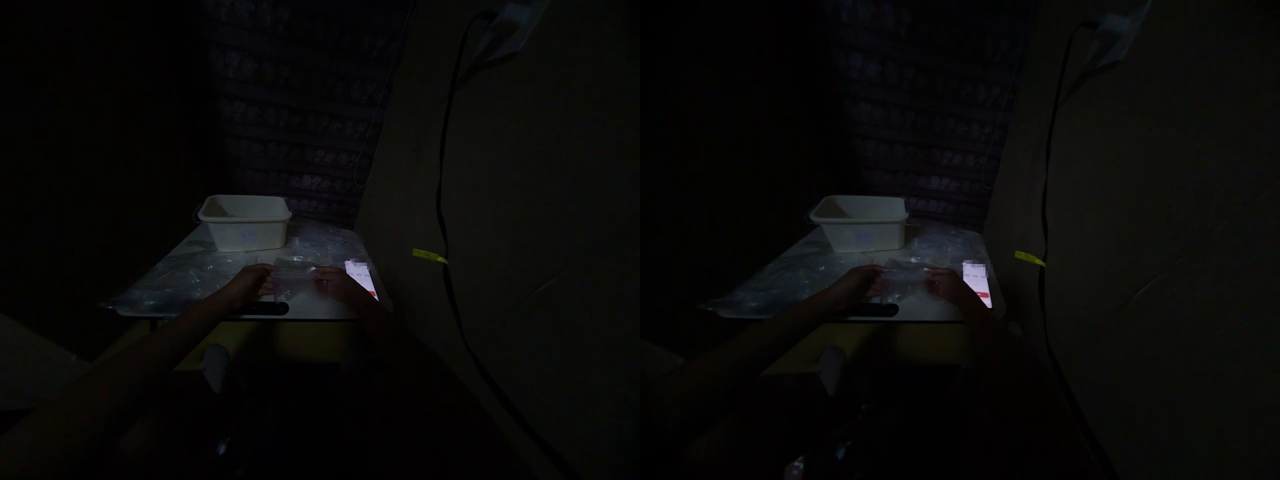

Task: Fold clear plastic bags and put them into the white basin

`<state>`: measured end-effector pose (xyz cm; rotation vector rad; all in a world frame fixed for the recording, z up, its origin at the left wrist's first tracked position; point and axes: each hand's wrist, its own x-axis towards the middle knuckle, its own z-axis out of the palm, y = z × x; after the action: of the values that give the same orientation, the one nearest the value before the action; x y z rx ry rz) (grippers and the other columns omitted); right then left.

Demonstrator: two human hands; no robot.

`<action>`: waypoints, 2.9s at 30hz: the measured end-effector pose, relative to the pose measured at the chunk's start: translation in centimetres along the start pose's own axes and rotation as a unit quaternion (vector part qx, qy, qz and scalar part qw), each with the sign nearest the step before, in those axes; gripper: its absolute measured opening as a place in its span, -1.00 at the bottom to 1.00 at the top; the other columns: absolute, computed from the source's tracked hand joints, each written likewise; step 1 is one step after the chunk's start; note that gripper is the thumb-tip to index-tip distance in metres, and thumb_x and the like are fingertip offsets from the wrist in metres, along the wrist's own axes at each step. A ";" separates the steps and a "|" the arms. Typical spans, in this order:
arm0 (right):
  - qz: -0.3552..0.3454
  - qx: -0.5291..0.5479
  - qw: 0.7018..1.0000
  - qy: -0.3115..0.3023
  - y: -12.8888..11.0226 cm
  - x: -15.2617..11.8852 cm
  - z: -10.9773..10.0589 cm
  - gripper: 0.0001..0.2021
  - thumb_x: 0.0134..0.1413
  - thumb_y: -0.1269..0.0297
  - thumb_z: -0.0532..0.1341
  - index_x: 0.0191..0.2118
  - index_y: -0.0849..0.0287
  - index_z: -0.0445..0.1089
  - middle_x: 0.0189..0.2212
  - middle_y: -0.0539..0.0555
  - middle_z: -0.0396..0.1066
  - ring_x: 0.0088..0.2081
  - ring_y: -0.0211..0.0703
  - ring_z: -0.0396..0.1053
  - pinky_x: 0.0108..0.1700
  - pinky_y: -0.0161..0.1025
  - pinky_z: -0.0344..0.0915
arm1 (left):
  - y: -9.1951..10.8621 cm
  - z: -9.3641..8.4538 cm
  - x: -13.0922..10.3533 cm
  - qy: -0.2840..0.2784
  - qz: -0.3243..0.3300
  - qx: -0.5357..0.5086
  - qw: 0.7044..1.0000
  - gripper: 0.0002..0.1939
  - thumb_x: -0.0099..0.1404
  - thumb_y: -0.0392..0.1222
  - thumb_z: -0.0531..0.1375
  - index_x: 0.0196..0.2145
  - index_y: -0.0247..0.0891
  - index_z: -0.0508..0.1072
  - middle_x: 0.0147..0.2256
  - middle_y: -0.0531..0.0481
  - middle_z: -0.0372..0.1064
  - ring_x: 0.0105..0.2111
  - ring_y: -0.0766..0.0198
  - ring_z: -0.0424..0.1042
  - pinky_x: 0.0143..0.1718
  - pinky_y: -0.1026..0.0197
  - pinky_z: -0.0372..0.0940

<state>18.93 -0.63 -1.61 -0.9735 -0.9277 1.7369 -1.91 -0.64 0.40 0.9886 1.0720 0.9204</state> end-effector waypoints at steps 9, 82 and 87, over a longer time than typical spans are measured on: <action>-0.024 -0.031 0.997 -0.071 0.6 0.2 -0.5 -0.86 -0.28 0.48 0.16 -0.44 0.28 0.32 -0.64 -0.03 0.29 -0.57 -0.36 0.26 -0.45 -0.34 0.20 | -0.3 -0.3 0.0 -0.042 0.017 0.014 0.999 -0.82 -0.10 -0.39 0.09 -0.43 -0.35 0.30 -0.57 0.01 0.33 -0.60 0.34 0.34 -0.53 0.28 0.26; -0.214 -0.801 0.550 0.099 2.9 -1.7 -0.2 -0.49 0.01 0.11 -0.17 -0.04 0.44 0.09 -0.01 0.35 0.03 0.06 0.02 -0.12 0.01 0.10 -0.40 | -4.2 1.9 -1.4 -0.027 0.218 0.764 0.606 -0.21 0.07 0.19 -0.25 0.03 -0.57 -0.06 0.06 -0.38 -0.21 0.06 0.01 -0.22 -0.03 -0.05 -0.31; -0.215 -0.817 0.522 0.119 1.7 -1.8 -0.2 -0.56 0.02 0.13 -0.16 -0.16 0.36 0.23 -0.04 0.31 0.09 0.06 0.00 -0.12 0.00 0.10 -0.38 | -4.0 1.9 -1.4 -0.031 0.217 0.758 0.615 -0.22 0.06 0.19 -0.23 0.02 -0.57 -0.02 0.05 -0.39 -0.18 0.06 -0.01 -0.21 -0.04 -0.08 -0.29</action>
<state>19.02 -2.77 -2.80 -1.7038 -2.3568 -0.2491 0.11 -3.44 -2.75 2.7569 1.5174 0.0609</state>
